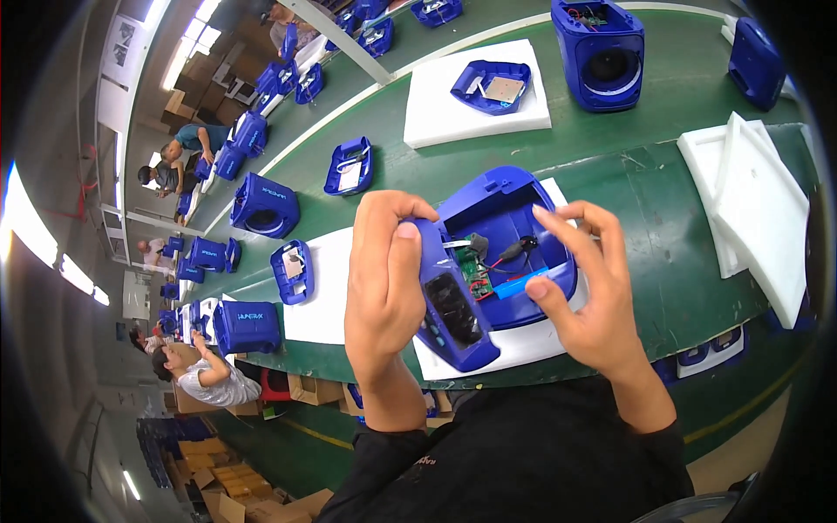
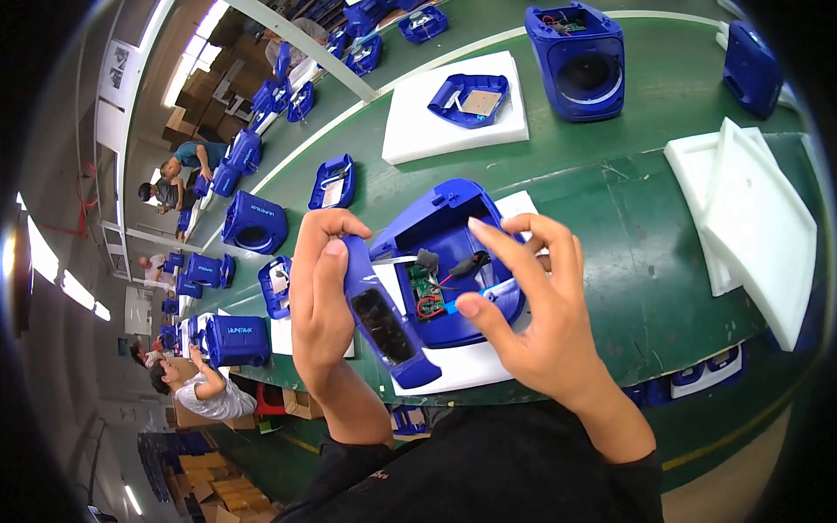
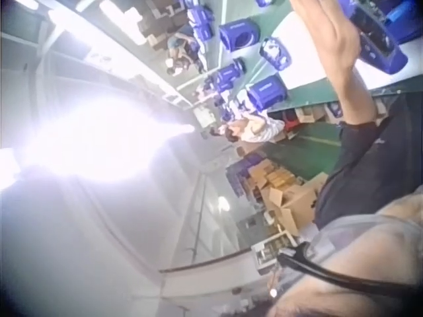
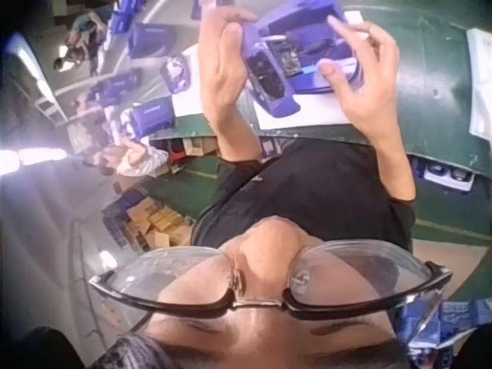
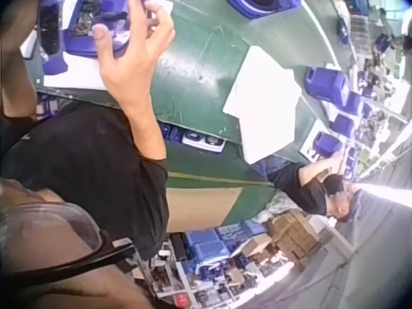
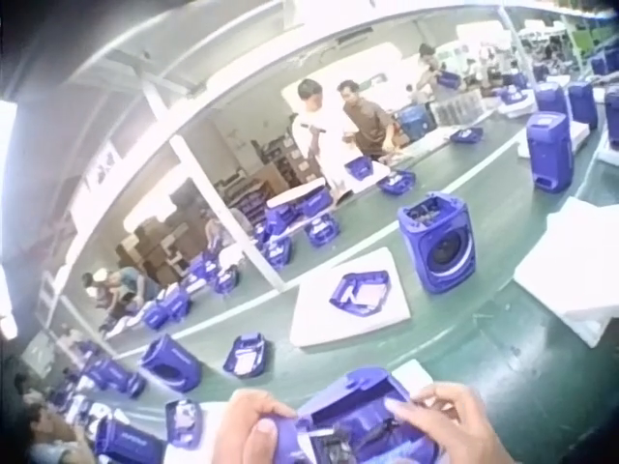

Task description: The person assembles blue electronic portable units by hand, connecting internal ribbon cables to internal circuitry and closing the plastic housing.

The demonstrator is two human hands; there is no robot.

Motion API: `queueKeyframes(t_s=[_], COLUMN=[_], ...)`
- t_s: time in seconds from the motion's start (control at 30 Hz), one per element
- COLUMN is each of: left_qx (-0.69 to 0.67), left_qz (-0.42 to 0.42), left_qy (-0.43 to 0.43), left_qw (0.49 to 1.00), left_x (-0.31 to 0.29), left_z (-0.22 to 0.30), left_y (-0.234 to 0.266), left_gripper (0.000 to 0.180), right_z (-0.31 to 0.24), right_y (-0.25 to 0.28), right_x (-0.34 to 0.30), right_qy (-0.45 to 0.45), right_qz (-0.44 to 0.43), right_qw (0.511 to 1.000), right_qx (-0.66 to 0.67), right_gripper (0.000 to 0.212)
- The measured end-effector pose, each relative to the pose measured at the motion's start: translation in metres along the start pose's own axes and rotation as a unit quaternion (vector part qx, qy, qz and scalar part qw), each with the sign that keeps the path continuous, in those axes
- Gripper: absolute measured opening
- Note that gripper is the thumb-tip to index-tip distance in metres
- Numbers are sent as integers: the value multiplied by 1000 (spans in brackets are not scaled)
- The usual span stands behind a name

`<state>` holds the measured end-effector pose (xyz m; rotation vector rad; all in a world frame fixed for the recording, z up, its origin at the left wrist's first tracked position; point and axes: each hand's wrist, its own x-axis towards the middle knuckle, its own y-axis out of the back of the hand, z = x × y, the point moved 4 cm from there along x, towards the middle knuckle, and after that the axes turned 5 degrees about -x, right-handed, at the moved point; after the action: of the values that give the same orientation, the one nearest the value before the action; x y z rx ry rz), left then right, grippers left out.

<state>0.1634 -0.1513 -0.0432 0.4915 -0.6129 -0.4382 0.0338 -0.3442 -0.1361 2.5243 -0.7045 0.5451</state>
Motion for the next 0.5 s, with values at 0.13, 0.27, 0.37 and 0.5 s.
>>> queueKeyframes(t_s=[0.13,0.27,0.37,0.5], left_qx=[5,21,37,44], left_qz=[-16,-58,-58,-38], left_qy=[-2,-14,-17,-43], left_qw=[1000,998,998,997], left_x=[7,18,16,14], left_z=[15,20,22,23], left_y=[4,-1,0,2], left_gripper=[20,17,16,18], right_z=[-12,-39,-52,-56], right_y=[9,6,-5,-12], right_x=[9,12,14,9], right_qy=[39,96,100,69], right_qz=[48,36,6,-32], right_qw=[998,995,994,994], right_qx=[-17,15,43,81], right_gripper=[46,33,29,23])
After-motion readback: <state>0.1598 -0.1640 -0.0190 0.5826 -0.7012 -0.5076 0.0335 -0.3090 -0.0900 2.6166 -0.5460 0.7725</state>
